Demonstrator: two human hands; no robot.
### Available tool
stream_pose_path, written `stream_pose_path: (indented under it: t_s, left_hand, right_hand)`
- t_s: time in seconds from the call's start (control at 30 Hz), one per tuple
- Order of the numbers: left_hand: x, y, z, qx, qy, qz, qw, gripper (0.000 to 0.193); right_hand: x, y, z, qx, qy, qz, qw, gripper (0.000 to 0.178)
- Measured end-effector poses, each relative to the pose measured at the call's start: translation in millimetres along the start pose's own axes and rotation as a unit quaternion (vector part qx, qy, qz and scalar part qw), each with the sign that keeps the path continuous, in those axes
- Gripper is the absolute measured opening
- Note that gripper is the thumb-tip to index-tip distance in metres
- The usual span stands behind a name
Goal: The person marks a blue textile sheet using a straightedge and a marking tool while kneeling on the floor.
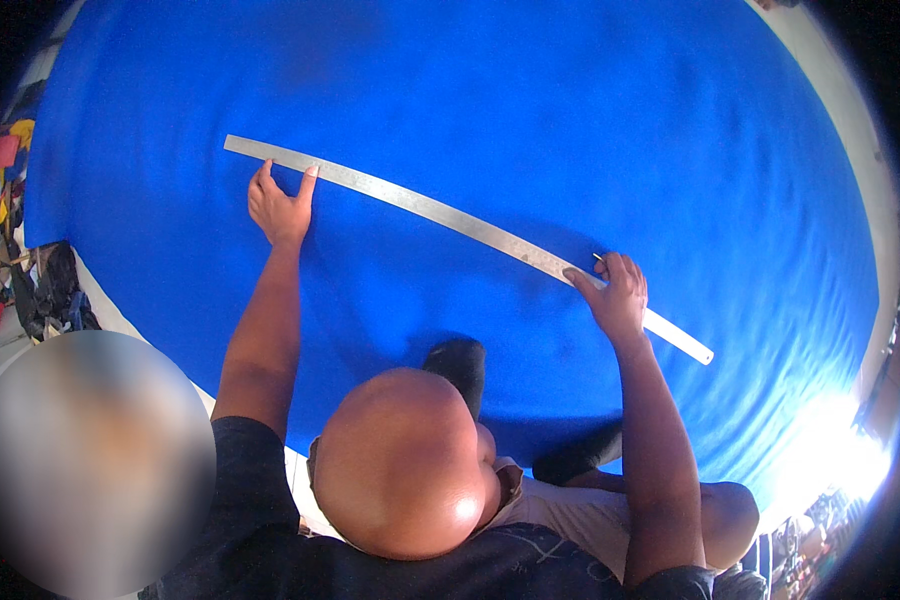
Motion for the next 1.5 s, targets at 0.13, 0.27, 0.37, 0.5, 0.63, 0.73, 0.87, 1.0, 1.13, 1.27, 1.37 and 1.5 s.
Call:
stream_pose_path:
  t_s: [0.13,0.27,0.37,0.5,0.63,0.73,0.87,1.0,1.13,1.27,1.37,1.5]
  left_hand:
    - [0,1,1,0.009,0.035,0.006,0.999,0.086]
    - [0,1,4,-0.012,0.047,0.007,0.999,0.084]
    - [8,3,5,-0.024,0.011,-0.008,1.000,0.082]
    - [-12,-3,-3,-0.013,0.025,0.010,1.000,0.077]
    - [-10,-3,-5,-0.022,0.045,0.017,0.999,0.076]
    - [3,2,2,-0.032,0.015,0.008,0.999,0.080]
    - [1,2,3,-0.019,0.016,0.004,1.000,0.081]
    - [-7,-1,-4,-0.018,0.027,0.007,0.999,0.082]
    - [-3,0,-6,-0.015,0.013,0.010,1.000,0.086]
    - [-2,1,-6,-0.011,-0.001,0.011,1.000,0.089]
    - [-4,0,-6,-0.002,-0.003,0.006,1.000,0.090]
    - [-6,2,-5,0.008,0.012,0.010,1.000,0.088]
  right_hand:
    - [1,2,0,0.007,0.004,0.000,1.000,0.046]
    - [-1,2,1,0.016,0.002,0.003,1.000,0.045]
    - [0,3,2,0.011,0.006,-0.009,1.000,0.045]
    - [-4,1,-1,0.011,-0.001,-0.007,1.000,0.044]
    - [-3,1,0,0.021,0.008,-0.004,1.000,0.043]
    - [-3,2,3,0.022,0.003,-0.008,1.000,0.043]
    - [-3,3,4,0.020,0.004,-0.009,1.000,0.043]
    - [-3,2,2,0.020,0.004,-0.008,1.000,0.044]
    - [0,2,1,0.021,0.005,-0.003,1.000,0.044]
    - [1,2,0,0.021,0.009,0.000,1.000,0.043]
    - [-1,2,-1,0.026,0.007,0.001,1.000,0.041]
    - [-2,3,0,0.031,0.006,-0.003,0.999,0.039]
Point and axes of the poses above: each hand's wrist, its own y-axis towards the middle knuckle, its own z-axis out of the palm, x = y × z, the point moved 6 cm from there along y, towards the middle knuckle, and after that the axes turned 10 degrees about x, right-handed, at the moved point
